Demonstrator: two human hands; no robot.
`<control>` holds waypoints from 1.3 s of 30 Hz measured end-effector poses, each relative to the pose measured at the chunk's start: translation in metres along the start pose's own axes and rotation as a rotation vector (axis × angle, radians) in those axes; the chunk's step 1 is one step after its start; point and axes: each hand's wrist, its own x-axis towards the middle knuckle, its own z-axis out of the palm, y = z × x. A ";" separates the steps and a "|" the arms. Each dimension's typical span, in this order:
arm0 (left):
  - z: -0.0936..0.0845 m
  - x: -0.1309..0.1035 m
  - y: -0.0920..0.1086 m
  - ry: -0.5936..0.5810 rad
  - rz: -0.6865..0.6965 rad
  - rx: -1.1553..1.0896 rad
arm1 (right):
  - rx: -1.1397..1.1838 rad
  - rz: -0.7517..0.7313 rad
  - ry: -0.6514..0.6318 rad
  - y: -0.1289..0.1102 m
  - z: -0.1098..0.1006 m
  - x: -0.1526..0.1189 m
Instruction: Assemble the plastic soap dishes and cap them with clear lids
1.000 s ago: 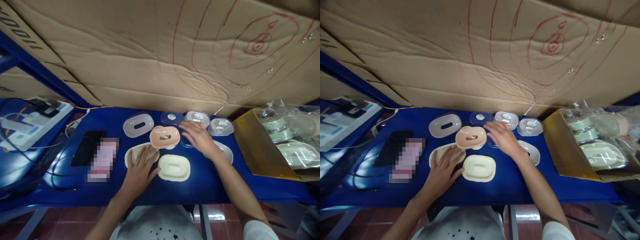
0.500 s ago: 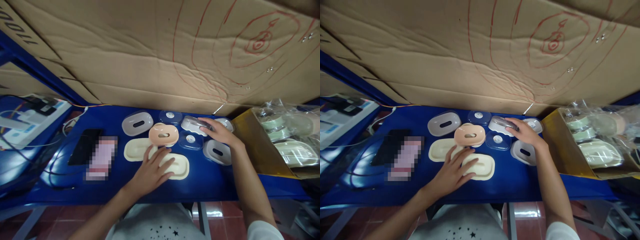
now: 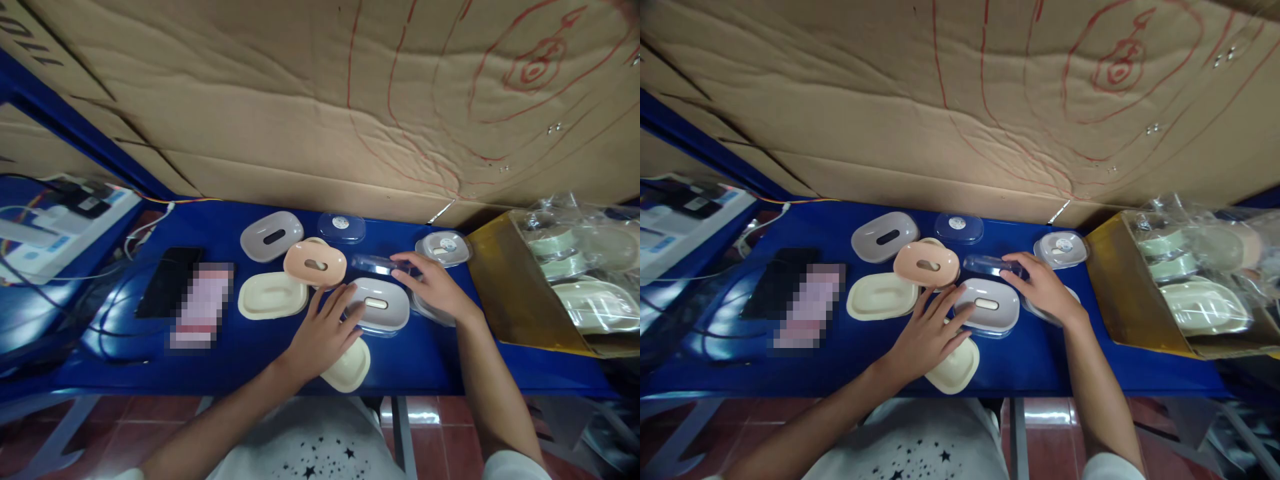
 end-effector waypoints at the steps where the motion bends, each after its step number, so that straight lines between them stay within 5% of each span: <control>1: 0.001 -0.002 0.001 -0.002 -0.003 -0.002 | -0.046 -0.016 0.042 0.002 0.002 0.001; 5: -0.004 -0.005 0.002 0.013 -0.045 -0.003 | -0.227 -0.118 0.137 -0.012 0.009 -0.007; 10: -0.008 0.009 -0.008 0.059 -0.059 -0.099 | -0.123 -0.291 -0.177 -0.049 0.022 -0.034; 12: -0.006 0.014 -0.010 0.083 -0.060 -0.128 | -0.133 -0.269 -0.196 -0.051 0.029 -0.038; 20: -0.014 0.001 0.012 0.129 -0.004 -0.176 | -0.246 -0.183 -0.124 -0.033 0.044 -0.025; 27: -0.023 -0.052 0.032 -0.087 0.098 -0.269 | -0.337 -0.168 -0.058 -0.027 0.033 0.002; 33: -0.016 -0.084 0.020 -0.123 0.071 -0.230 | -0.490 -0.160 0.156 -0.011 0.024 0.023; 39: -0.007 -0.088 0.010 0.004 -0.124 -0.167 | -0.484 -0.156 0.144 0.014 0.015 0.026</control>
